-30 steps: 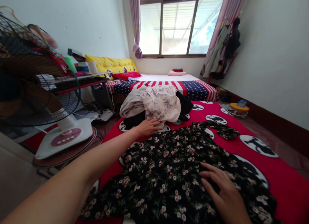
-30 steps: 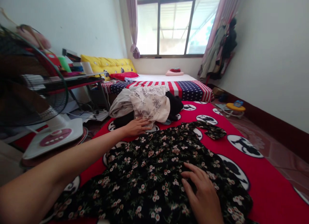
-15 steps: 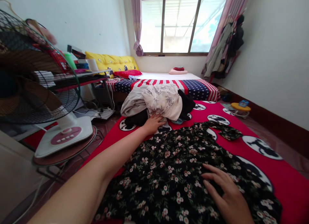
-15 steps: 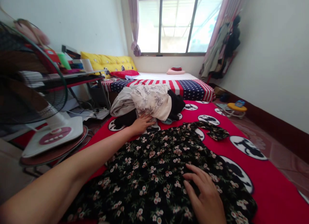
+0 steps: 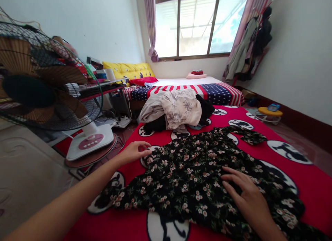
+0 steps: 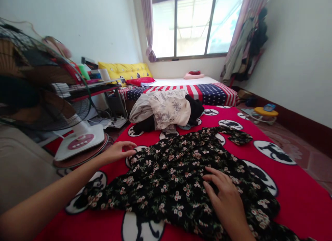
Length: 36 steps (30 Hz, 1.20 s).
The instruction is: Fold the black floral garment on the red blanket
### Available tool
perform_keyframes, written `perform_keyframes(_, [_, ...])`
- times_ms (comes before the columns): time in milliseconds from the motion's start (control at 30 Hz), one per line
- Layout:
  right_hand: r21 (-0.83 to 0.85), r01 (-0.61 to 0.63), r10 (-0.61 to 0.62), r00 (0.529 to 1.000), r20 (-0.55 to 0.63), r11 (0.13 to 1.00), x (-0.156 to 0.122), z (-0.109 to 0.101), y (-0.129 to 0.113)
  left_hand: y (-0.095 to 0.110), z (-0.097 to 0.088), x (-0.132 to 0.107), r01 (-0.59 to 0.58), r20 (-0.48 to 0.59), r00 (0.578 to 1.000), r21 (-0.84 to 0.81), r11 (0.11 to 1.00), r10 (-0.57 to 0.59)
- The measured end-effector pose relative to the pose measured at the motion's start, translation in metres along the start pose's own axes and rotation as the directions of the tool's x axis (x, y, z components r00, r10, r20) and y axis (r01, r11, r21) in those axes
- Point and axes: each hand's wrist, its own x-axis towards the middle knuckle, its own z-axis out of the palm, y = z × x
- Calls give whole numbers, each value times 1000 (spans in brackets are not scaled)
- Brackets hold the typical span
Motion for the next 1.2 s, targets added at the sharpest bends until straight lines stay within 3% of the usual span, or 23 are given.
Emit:
perform_keyframes(67, [7, 4, -4, 1000, -3, 1000, 0, 0, 0, 1, -4, -10, 1, 97, 995, 43, 999, -6])
perform_keyframes(233, [16, -1, 1, 1000, -5, 1000, 1, -1, -2, 10, -1, -18, -291, 186, 947, 161, 943, 260])
perform_keyframes(333, [19, -9, 9, 1000, -2, 1000, 1, -1, -2, 10, 1, -10, -361, 200, 924, 186, 914, 325])
perform_keyframes(433, [24, -17, 17, 1000, 0, 1000, 1, -1, -2, 6, -6, 6, -360, 204, 919, 80, 930, 338])
perform_keyframes(533, [33, -24, 24, 1000, -4, 999, 1, -1, -2, -1, -23, 26, -208, 175, 957, -147, 967, 233])
perform_keyframes(600, [37, -24, 24, 1000, -5, 999, 0, -1, -3, -8, -32, 39, -16, 84, 996, -257, 966, 38])
perform_keyframes(633, [37, -23, 23, 1000, -4, 999, 1, -1, -3, -12, -35, 46, 84, 6, 996, -299, 951, -86])
perform_keyframes(700, [36, -20, 20, 1000, 0, 999, 1, -1, -3, -20, -36, 57, 227, -149, 943, -365, 903, -298])
perform_keyframes(767, [33, -21, 21, 1000, 4, 999, 2, -1, -4, -27, -31, 65, 293, -254, 875, -401, 868, -412])
perform_keyframes(900, [43, -26, 25, 1000, 2, 999, 2, -1, -5, -33, -20, 70, 317, -409, 791, -362, 877, -455])
perform_keyframes(1000, [50, -25, 25, 1000, 0, 998, 2, -2, -5, -21, -18, 67, 262, -562, 734, -284, 922, -382])
perform_keyframes(1033, [51, -27, 27, 1000, 0, 998, 2, -2, -5, -13, -16, 65, 215, -592, 740, -240, 947, -318])
perform_keyframes(1100, [54, -35, 35, 999, 2, 998, 2, -2, -6, 6, -6, 59, 68, -539, 833, -128, 989, -127])
perform_keyframes(1167, [60, -46, 45, 999, 7, 997, 2, -3, -7, 26, 13, 53, -135, -310, 943, -25, 991, 121])
perform_keyframes(1200, [64, -50, 50, 999, 10, 997, 2, -3, -8, 34, 24, 51, -231, -169, 959, 4, 973, 229])
